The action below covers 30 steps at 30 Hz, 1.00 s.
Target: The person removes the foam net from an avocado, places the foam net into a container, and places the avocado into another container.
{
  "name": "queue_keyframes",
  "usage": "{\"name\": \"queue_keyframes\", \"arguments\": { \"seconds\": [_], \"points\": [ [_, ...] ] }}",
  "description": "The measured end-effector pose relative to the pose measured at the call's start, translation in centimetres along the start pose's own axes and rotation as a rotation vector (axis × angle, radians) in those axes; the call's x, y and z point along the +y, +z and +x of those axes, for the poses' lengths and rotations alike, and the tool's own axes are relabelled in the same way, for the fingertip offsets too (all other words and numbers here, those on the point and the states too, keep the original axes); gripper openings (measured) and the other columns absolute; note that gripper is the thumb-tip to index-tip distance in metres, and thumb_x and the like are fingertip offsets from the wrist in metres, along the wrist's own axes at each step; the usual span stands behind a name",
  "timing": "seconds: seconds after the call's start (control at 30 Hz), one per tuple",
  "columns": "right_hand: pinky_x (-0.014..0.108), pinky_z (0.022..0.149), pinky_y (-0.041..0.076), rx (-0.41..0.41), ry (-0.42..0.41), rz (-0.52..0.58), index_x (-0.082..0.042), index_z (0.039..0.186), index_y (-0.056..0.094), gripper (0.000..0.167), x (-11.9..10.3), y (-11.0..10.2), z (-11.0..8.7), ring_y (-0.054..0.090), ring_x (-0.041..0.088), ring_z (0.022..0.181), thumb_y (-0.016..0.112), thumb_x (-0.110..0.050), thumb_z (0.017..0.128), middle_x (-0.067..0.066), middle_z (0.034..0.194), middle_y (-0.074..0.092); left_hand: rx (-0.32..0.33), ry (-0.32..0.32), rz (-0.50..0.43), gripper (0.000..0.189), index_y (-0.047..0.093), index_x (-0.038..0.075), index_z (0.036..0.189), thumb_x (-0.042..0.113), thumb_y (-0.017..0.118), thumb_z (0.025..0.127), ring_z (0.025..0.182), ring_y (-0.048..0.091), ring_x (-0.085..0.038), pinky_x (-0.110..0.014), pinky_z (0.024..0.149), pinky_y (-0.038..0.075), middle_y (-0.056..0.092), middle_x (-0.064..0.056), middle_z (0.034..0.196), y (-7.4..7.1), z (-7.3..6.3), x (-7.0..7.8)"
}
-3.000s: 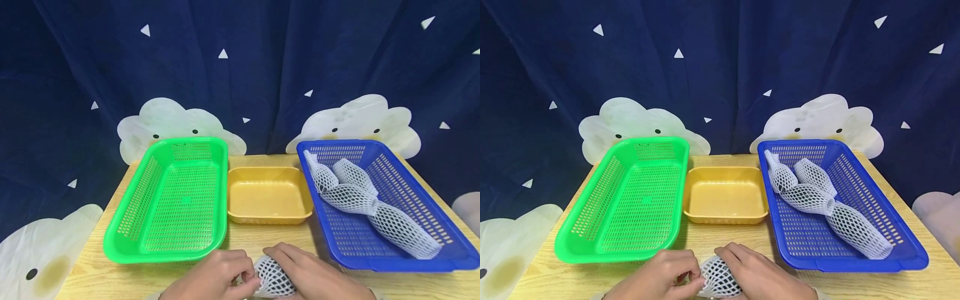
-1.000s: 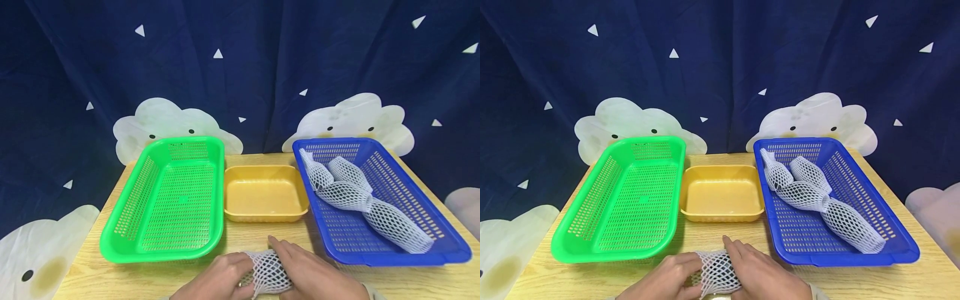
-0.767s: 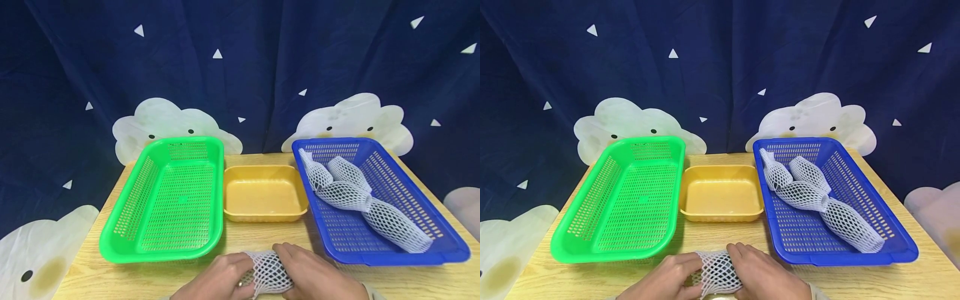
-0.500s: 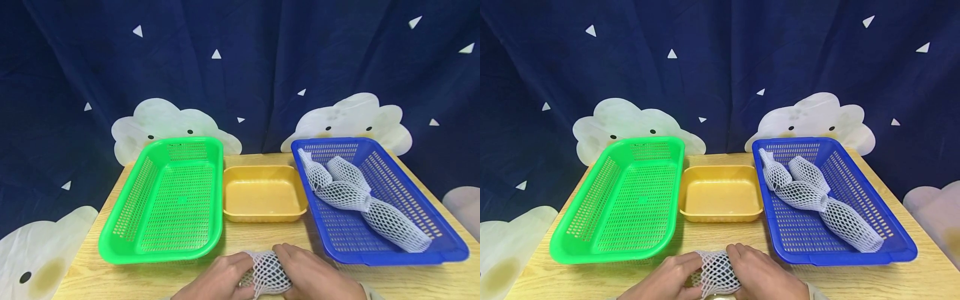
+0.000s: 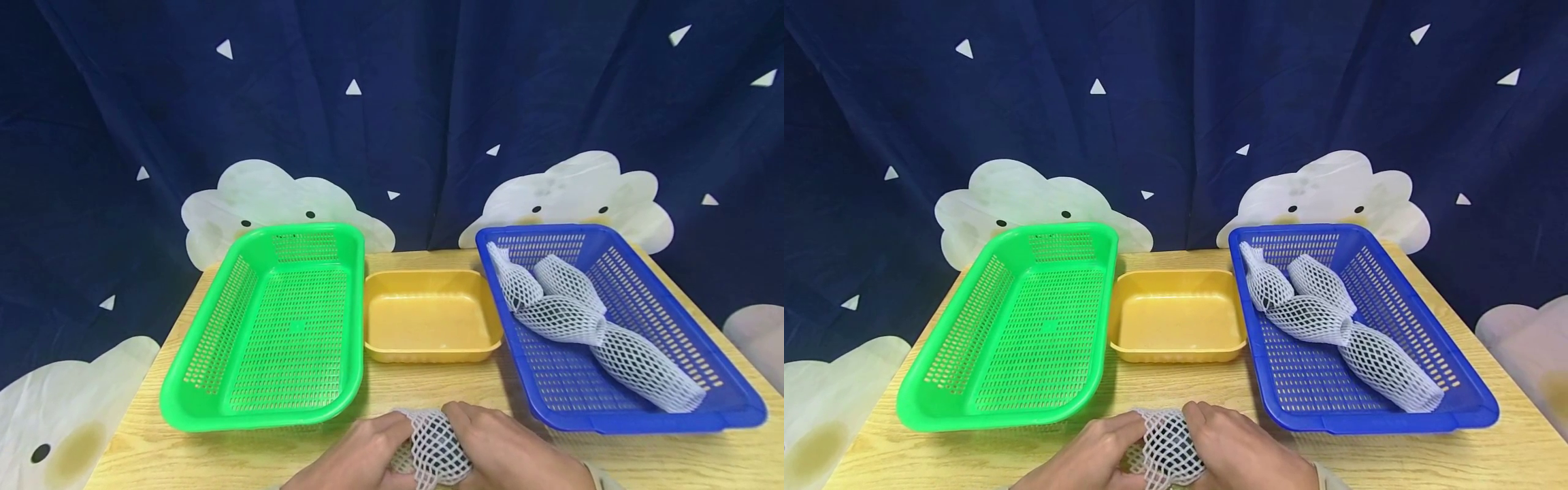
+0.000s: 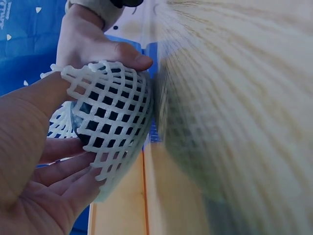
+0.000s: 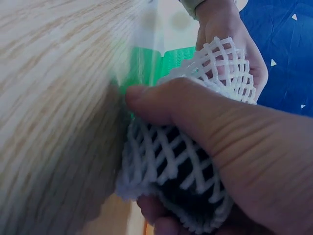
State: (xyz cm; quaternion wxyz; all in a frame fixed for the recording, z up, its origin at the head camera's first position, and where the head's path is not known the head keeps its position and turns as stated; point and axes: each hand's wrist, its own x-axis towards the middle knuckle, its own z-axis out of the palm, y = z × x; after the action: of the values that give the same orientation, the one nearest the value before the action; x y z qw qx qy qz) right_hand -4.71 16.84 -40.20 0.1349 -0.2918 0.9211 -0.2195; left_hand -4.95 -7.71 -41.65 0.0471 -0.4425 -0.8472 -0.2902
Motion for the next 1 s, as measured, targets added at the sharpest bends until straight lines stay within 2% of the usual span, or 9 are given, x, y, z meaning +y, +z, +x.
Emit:
{"name": "queue_keyframes", "arguments": {
  "seconds": [0.2,0.5,0.67,0.87,1.0],
  "points": [
    [0.022,0.065,0.053,0.006,-0.05,0.017,-0.024,0.109,0.057,0.062,-0.01,0.12,-0.05,0.054,-0.006,0.079,0.066,-0.079,0.081,-0.017,0.09,0.058,-0.008,0.005,0.016,0.03,0.065,0.016,0.096,0.042,0.078,0.089,0.083,0.056,0.009,-0.002,0.074,0.045,0.066,0.009,0.091,0.15,-0.1,-0.07],
    [0.013,0.06,0.048,0.024,-0.15,0.046,-0.028,0.105,0.057,0.043,0.2,0.5,0.0,0.054,-0.01,0.074,0.064,-0.068,0.091,-0.021,0.085,0.057,-0.068,-0.027,-0.024,0.039,0.063,0.017,0.094,0.054,0.074,0.089,0.079,0.049,0.01,0.0,0.069,0.041,0.065,0.009,0.088,0.24,-0.13,-0.14],
    [0.014,0.059,0.049,0.003,-0.144,0.03,-0.027,0.105,0.058,0.041,0.24,0.62,0.02,0.054,-0.01,0.075,0.063,-0.066,0.093,-0.021,0.085,0.057,-0.099,-0.04,-0.035,0.039,0.064,0.018,0.099,0.056,0.071,0.091,0.083,0.053,0.01,-0.002,0.071,0.044,0.067,0.008,0.092,0.21,-0.11,-0.07],
    [0.019,0.063,0.052,-0.022,-0.139,-0.019,-0.025,0.109,0.059,0.047,0.29,0.69,0.14,0.055,-0.009,0.078,0.061,-0.069,0.092,-0.019,0.088,0.059,-0.102,-0.031,-0.004,0.041,0.065,0.019,0.102,0.058,0.07,0.091,0.085,0.055,0.009,-0.003,0.071,0.045,0.067,0.008,0.092,0.31,-0.15,-0.13],
    [0.018,0.063,0.051,-0.018,-0.152,-0.021,-0.025,0.109,0.057,0.044,0.32,0.83,0.18,0.054,-0.01,0.078,0.061,-0.066,0.094,-0.02,0.088,0.059,-0.109,-0.041,-0.009,0.041,0.066,0.019,0.104,0.058,0.07,0.091,0.086,0.056,0.009,-0.003,0.073,0.046,0.067,0.009,0.093,0.43,-0.18,-0.16]
  ]
}}
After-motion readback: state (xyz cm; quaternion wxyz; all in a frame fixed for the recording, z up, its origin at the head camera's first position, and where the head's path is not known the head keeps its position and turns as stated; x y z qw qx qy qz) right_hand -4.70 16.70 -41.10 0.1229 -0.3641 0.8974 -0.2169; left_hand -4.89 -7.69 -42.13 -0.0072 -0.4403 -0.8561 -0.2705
